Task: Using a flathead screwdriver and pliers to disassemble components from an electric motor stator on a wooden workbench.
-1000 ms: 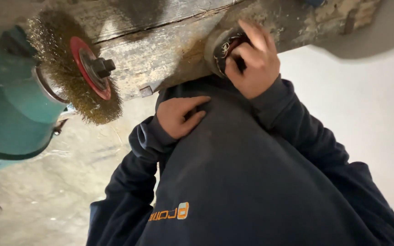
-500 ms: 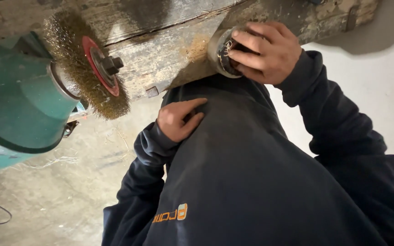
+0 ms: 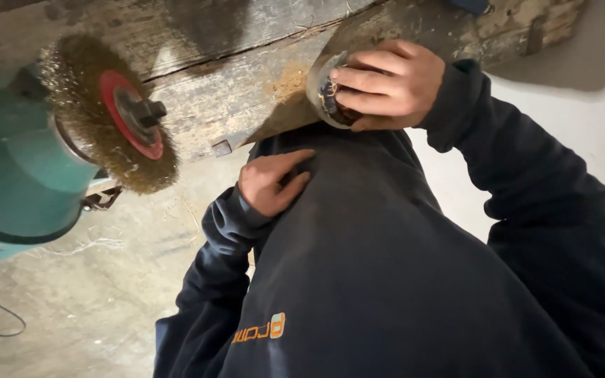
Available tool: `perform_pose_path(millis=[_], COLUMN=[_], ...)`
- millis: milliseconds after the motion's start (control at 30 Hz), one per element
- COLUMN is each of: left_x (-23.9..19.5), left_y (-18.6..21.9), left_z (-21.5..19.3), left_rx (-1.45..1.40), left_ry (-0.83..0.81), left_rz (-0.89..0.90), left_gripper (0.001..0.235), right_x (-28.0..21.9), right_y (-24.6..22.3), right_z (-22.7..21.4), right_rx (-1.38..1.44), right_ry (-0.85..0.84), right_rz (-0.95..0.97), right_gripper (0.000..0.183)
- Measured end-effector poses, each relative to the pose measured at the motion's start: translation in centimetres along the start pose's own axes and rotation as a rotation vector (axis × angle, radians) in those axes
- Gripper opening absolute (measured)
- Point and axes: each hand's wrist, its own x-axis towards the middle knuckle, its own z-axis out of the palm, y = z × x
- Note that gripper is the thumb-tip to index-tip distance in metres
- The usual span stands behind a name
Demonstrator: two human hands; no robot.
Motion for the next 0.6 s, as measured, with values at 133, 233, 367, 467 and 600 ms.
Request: perform_pose_path(millis=[133,233,367,467,600], left_x=[0.6,1.0,1.9,2.4,2.4], left_y=[0.3,0.9,2.8,3.9,4.9], left_z=[0.7,1.4,2.5,3.6,5.2], left_rx=[0.039,0.07,0.112,0.137,0.141], left_ry=[0.047,0.116,0.183,0.235,0.313], left_rz=[0.041,0.078,0.023,-0.034,-0.107], left_gripper=[0.035,0.034,0.034,0.035,0.035], right_x=[0.6,0.6,-0.2,-0.4,-0.5], right_y=[1.1,2.2,3.1,3.2,2.8], right_z=[0.2,1.0,2.9,3.8,2.5], right_rx=[0.031,0.047,0.16,0.144,0.337], right_ry=[0.05,0.094,0.116,0.167,0.186], right_rz=[-0.055,-0.098,-0.101,-0.147,-0.15], right_gripper=[0.048,0.048,0.046,0.047,0.04])
